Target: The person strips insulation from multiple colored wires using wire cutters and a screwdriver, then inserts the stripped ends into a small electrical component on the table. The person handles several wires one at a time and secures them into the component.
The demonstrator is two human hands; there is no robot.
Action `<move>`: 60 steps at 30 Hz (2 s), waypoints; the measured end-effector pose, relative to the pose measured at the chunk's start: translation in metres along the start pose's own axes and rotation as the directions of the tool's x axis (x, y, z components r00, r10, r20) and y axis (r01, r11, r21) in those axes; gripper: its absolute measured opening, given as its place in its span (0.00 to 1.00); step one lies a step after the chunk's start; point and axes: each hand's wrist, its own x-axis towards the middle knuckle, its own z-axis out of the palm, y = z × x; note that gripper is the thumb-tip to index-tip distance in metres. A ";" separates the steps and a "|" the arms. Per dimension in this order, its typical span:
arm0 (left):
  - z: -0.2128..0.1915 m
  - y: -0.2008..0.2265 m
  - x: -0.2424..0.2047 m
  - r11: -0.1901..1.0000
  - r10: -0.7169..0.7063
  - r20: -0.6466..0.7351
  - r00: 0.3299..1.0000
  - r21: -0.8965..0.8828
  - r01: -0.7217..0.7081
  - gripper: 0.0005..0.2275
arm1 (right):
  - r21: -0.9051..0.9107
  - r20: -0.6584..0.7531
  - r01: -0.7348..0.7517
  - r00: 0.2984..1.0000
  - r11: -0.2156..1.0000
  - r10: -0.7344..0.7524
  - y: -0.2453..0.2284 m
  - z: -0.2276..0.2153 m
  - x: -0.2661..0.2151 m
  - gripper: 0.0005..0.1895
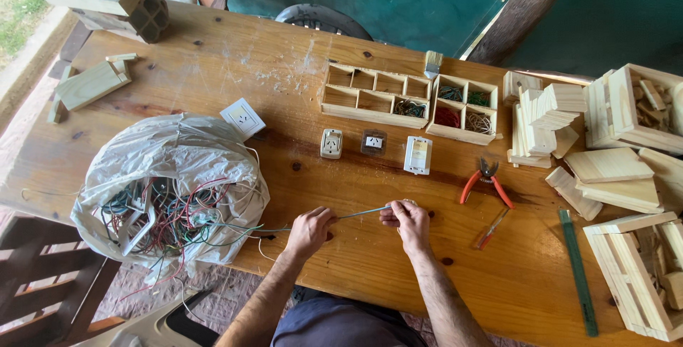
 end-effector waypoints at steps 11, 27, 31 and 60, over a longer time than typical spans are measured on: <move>0.003 -0.009 -0.004 0.994 0.033 0.046 0.998 0.098 -0.037 0.06 | -0.020 0.008 -0.012 1.000 1.000 0.012 -0.011 -0.001 -0.001 0.16; -0.001 0.012 0.021 0.998 -0.056 0.132 0.990 0.008 0.055 0.06 | -0.083 0.125 0.050 0.991 0.995 -0.039 -0.001 -0.001 -0.001 0.13; 0.013 0.032 0.038 0.999 -0.018 0.173 0.985 -0.047 0.027 0.08 | -0.135 0.140 0.090 0.988 0.987 -0.071 -0.006 -0.001 -0.012 0.12; 0.130 0.061 0.090 0.962 -0.017 0.115 0.993 0.274 -0.016 0.05 | -0.952 -0.304 -0.262 0.871 0.158 -0.387 -0.046 -0.193 0.091 0.65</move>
